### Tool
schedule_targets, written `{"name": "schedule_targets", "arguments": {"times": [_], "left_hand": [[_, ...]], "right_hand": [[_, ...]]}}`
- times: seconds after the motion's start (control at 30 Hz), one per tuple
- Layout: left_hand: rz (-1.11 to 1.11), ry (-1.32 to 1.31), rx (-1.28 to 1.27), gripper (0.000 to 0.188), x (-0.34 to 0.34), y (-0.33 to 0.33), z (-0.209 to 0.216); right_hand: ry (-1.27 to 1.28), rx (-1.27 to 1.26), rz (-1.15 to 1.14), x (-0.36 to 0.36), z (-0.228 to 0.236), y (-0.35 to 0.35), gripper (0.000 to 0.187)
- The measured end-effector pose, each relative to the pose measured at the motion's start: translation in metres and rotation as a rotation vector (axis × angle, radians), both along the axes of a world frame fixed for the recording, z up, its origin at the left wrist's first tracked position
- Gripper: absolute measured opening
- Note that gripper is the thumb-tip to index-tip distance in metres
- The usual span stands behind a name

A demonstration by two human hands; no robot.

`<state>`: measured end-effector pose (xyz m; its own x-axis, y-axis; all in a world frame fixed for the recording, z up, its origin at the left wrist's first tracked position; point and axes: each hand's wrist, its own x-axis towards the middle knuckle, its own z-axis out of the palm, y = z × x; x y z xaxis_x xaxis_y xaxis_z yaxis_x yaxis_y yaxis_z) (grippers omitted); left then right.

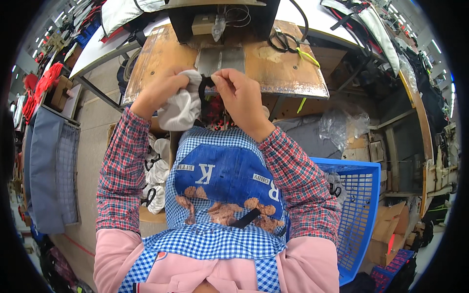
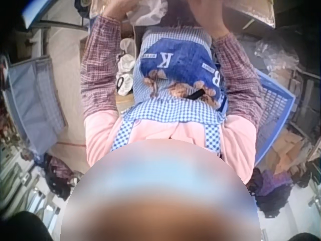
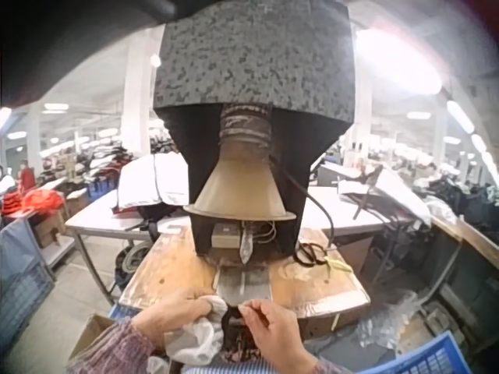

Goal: Assembling white fabric components using a bench-top machine in an industrial workshop.

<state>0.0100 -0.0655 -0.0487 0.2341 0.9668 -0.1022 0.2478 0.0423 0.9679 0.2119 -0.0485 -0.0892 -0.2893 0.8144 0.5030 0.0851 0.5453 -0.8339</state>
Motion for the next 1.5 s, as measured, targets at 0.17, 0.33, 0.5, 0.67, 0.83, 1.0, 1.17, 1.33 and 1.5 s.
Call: {"name": "schedule_targets", "arguments": {"times": [0.17, 0.33, 0.5, 0.67, 0.83, 1.0, 1.17, 1.33, 1.5], "left_hand": [[0.12, -0.012, -0.028, 0.025, 0.0, 0.044, 0.008], [0.093, 0.098, 0.05, 0.022, 0.001, 0.066, 0.021], [-0.214, 0.756, 0.775, 0.038, -0.028, 0.083, 0.007], [-0.205, 0.65, 0.815, 0.04, -0.034, 0.096, -0.004], [-0.175, 0.591, 0.68, 0.043, -0.029, 0.092, 0.004], [-0.123, 0.38, 0.431, 0.044, -0.021, 0.08, 0.017], [0.079, -0.11, -0.081, 0.043, -0.016, 0.087, 0.014], [0.088, -0.067, -0.059, 0.039, -0.012, 0.077, 0.025], [-0.06, 0.231, 0.469, 0.037, -0.035, 0.09, -0.003]], "right_hand": [[0.015, -0.022, -0.066, -0.007, 0.006, 0.032, 0.02], [0.102, -0.146, -0.032, -0.01, 0.006, 0.063, 0.023], [0.133, -0.194, -0.012, -0.015, 0.006, 0.081, 0.026], [0.084, -0.25, -0.004, -0.014, 0.009, 0.09, 0.029], [0.166, -0.251, -0.009, -0.015, 0.004, 0.099, 0.028], [0.169, -0.24, -0.006, -0.015, 0.002, 0.105, 0.028], [0.196, -0.27, 0.01, -0.019, 0.002, 0.106, 0.026], [0.225, -0.292, -0.004, -0.017, 0.005, 0.102, 0.026], [0.26, -0.333, 0.02, -0.018, 0.011, 0.1, 0.025]]}}
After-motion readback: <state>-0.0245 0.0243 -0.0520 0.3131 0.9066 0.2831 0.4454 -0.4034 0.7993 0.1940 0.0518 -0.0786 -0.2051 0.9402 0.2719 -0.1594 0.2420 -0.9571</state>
